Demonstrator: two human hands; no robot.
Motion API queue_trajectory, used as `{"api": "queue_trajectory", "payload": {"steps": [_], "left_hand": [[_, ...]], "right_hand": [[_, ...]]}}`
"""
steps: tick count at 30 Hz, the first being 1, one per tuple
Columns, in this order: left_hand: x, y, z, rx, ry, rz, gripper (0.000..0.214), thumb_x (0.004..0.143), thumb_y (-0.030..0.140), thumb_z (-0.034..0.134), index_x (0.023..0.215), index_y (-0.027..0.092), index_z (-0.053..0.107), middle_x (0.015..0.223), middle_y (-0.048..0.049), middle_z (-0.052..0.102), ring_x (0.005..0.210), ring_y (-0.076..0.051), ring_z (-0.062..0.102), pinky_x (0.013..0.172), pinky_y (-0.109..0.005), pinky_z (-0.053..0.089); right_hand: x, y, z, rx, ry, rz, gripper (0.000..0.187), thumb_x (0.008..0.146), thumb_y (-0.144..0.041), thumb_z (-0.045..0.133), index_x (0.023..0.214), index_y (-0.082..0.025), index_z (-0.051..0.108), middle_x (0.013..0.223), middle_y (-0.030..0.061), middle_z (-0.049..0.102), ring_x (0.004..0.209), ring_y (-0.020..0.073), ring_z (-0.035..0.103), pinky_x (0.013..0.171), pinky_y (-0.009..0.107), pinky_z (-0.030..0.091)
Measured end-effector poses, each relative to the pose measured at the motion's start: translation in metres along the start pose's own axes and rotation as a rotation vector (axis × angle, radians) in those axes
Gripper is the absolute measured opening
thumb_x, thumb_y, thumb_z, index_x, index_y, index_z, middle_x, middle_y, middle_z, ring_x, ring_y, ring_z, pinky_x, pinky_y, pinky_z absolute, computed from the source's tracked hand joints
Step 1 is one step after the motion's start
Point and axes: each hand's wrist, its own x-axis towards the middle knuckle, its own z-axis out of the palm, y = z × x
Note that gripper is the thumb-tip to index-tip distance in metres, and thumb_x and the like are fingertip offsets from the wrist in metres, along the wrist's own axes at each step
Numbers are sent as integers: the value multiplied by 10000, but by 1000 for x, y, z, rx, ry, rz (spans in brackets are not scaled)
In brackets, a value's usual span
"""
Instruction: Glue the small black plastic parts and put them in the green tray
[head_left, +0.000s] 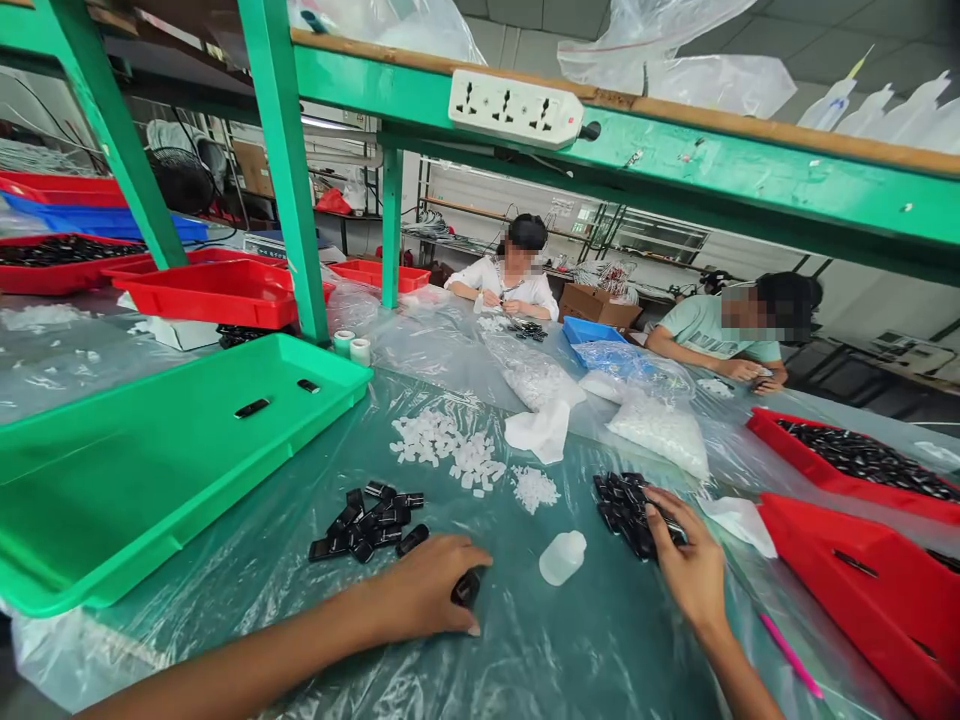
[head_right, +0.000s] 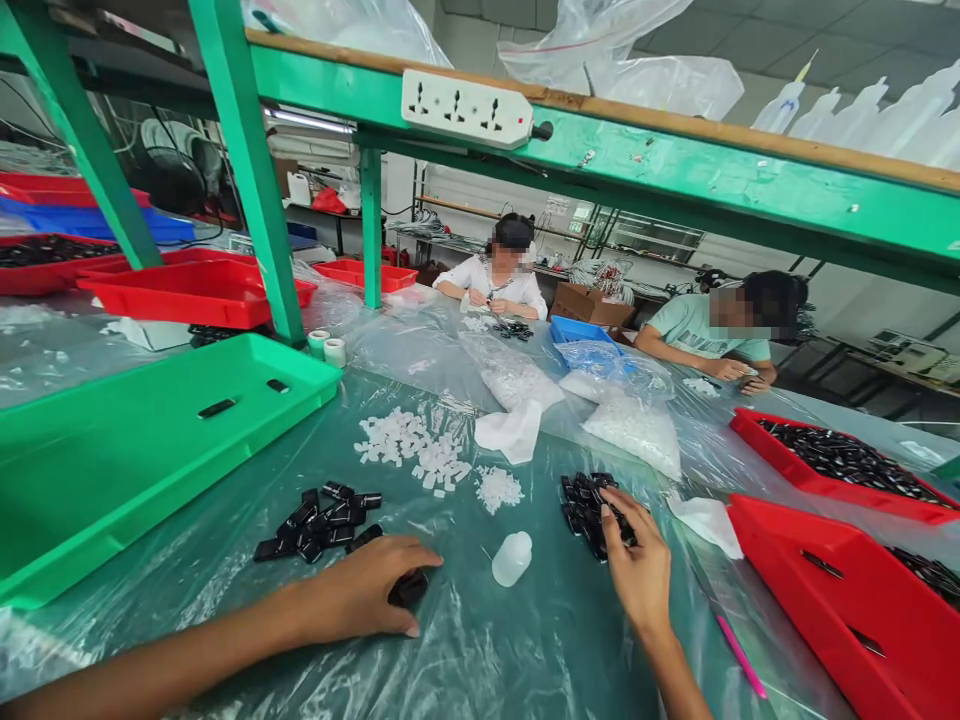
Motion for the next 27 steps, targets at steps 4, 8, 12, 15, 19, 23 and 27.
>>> {"api": "queue_trajectory", "payload": {"steps": [4,8,12,15,19,23,27], "left_hand": [[-6,-2,-26,-74,-137,50,666,613,227,762,1224,296,505,1109,-64,598,1000,-291,562,817,-340,443],[-11,0,-38,-90,-139,97,557,702,101,615,1189,360,537,1241,-41,541,1095,-311,518,833,-341,427],[-11,0,-31,-72,-123,119,498,726,88,533,1141,359,574,1135,-34,580,1037,-271,546,794,-311,434],[-9,0,-22,-35,-141,94,481,730,80,499,1118,349,590,1221,-43,540,1135,-283,490,859,-340,422],[-3,-2,-14,-52,-127,60,478,759,123,492,1168,362,548,1326,-34,466,1201,-292,441,930,-381,404],[4,-11,-2,-82,-41,40,440,800,168,456,1182,370,536,1304,-37,480,1152,-278,498,868,-345,465],[10,-30,20,-100,-3,61,393,832,264,447,1196,384,534,1370,-25,434,1114,-286,541,752,-305,532]], "right_hand": [[5,-11,-8,-1,-123,10,304,854,-419,471,1022,-232,641,1125,66,615,1076,248,540,917,404,418],[7,-2,-22,-129,-164,-6,322,855,-435,454,993,-229,659,1089,70,638,1044,257,561,821,371,476],[6,30,-36,-260,-68,55,385,859,-455,416,981,-181,657,1050,106,646,987,270,584,774,381,487],[7,52,-39,-358,-21,92,460,833,-511,428,1013,-148,646,1081,139,621,1037,297,551,887,456,416],[5,56,-22,-456,-17,84,593,827,-552,433,1250,-142,500,1373,168,373,1274,331,297,1005,525,258],[-5,43,3,-471,-206,28,515,845,-497,470,1296,-247,464,1393,77,384,1288,280,308,1023,471,272],[-10,31,9,-508,-271,49,509,893,-458,419,1360,-262,366,1437,66,314,1319,263,249,1048,488,201]]}}
